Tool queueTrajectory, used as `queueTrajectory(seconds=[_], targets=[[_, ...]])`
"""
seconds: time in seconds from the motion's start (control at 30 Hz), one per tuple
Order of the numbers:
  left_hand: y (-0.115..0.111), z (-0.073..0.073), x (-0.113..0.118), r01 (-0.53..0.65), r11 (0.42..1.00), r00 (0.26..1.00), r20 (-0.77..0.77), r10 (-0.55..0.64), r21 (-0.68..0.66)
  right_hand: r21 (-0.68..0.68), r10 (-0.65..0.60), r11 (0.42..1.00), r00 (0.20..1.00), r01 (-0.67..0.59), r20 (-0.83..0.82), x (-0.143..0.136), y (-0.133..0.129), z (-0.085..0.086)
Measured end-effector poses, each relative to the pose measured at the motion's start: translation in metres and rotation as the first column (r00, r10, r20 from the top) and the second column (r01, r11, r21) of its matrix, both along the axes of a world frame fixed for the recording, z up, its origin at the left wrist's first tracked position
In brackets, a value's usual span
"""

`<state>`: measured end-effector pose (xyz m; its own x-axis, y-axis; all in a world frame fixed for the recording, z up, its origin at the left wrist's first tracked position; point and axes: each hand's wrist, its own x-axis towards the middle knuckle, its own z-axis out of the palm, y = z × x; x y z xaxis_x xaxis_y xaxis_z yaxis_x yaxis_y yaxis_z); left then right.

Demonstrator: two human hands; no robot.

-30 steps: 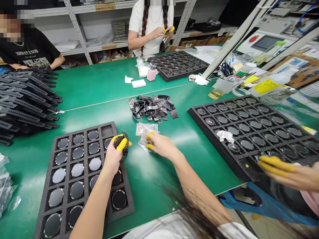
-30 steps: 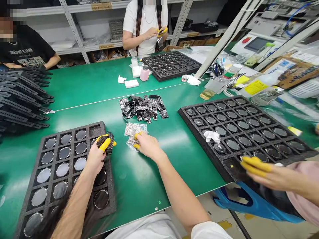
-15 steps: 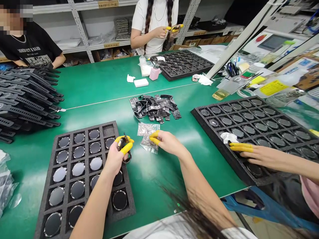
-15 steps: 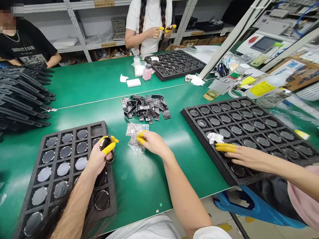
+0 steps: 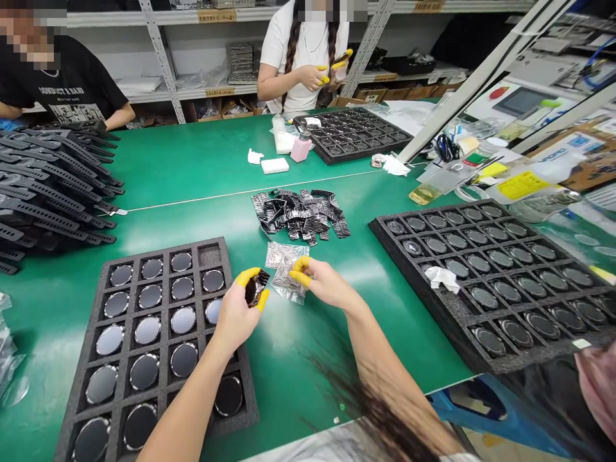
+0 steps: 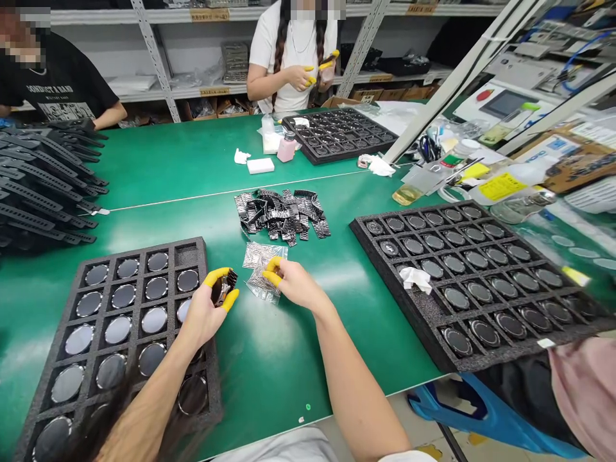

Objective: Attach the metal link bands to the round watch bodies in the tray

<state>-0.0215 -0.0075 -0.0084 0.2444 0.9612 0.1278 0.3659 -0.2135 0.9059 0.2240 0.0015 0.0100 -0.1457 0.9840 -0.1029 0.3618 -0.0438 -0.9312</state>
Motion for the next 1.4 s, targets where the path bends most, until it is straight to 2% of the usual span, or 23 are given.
queueTrajectory(seconds=[0.07, 0.13, 0.23, 0.37, 0.5, 0.63, 0.77, 0.97, 1.1, 1.17, 1.23, 1.33, 1.4], targets=[[-0.001, 0.001, 0.000, 0.006, 0.997, 0.999, -0.050, -0.002, 0.072, -0.062, 0.006, 0.998, 0.975, -0.020, -0.221, -0.013, -0.004, 0.003], [-0.003, 0.004, 0.000, 0.033, 0.990, 0.993, -0.118, -0.017, 0.138, -0.131, 0.035, 0.987, 0.910, -0.098, -0.413, -0.028, -0.009, 0.005], [-0.005, 0.008, -0.001, 0.077, 0.976, 0.978, -0.208, -0.033, 0.204, -0.193, 0.094, 0.948, 0.801, -0.253, -0.591, -0.043, -0.013, 0.004], [-0.006, 0.010, -0.002, 0.093, 0.971, 0.960, -0.279, -0.029, 0.222, -0.271, 0.064, 0.896, 0.704, -0.353, -0.707, -0.042, -0.010, -0.002], [-0.005, 0.010, -0.003, 0.111, 0.968, 0.958, -0.282, -0.044, 0.226, -0.289, 0.051, 0.847, 0.609, -0.446, -0.792, -0.036, -0.006, -0.004], [-0.004, 0.008, -0.003, 0.111, 0.960, 0.965, -0.259, -0.043, 0.256, -0.282, -0.008, 0.835, 0.502, -0.472, -0.865, -0.035, -0.003, -0.006], [-0.002, 0.006, -0.004, 0.092, 0.963, 0.967, -0.252, -0.027, 0.252, -0.229, 0.030, 0.826, 0.446, -0.516, -0.895, -0.036, -0.003, -0.011], [-0.002, 0.008, -0.005, 0.091, 0.968, 0.973, -0.227, -0.037, 0.233, -0.231, 0.031, 0.816, 0.438, -0.531, -0.899, -0.039, -0.001, -0.013], [-0.003, 0.010, -0.003, 0.098, 0.983, 0.988, -0.135, -0.076, 0.159, -0.227, 0.027, 0.845, 0.464, -0.483, -0.886, -0.046, -0.002, -0.017], [-0.003, 0.014, -0.001, 0.116, 0.992, 0.993, -0.030, -0.114, 0.059, -0.222, 0.038, 0.885, 0.540, -0.408, -0.841, -0.052, -0.003, -0.022], [-0.002, 0.021, 0.000, 0.141, 0.985, 0.985, 0.110, -0.131, -0.095, -0.206, 0.035, 0.936, 0.657, -0.285, -0.753, -0.057, -0.003, -0.026], [-0.002, 0.033, 0.001, 0.205, 0.922, 0.950, 0.295, -0.106, -0.329, -0.054, -0.028, 0.999, 0.790, -0.007, -0.613, -0.057, -0.001, -0.028], [-0.003, 0.039, 0.001, 0.259, 0.854, 0.927, 0.364, -0.089, -0.451, 0.109, 0.002, 0.991, 0.817, 0.074, -0.577, -0.056, 0.000, -0.025]])
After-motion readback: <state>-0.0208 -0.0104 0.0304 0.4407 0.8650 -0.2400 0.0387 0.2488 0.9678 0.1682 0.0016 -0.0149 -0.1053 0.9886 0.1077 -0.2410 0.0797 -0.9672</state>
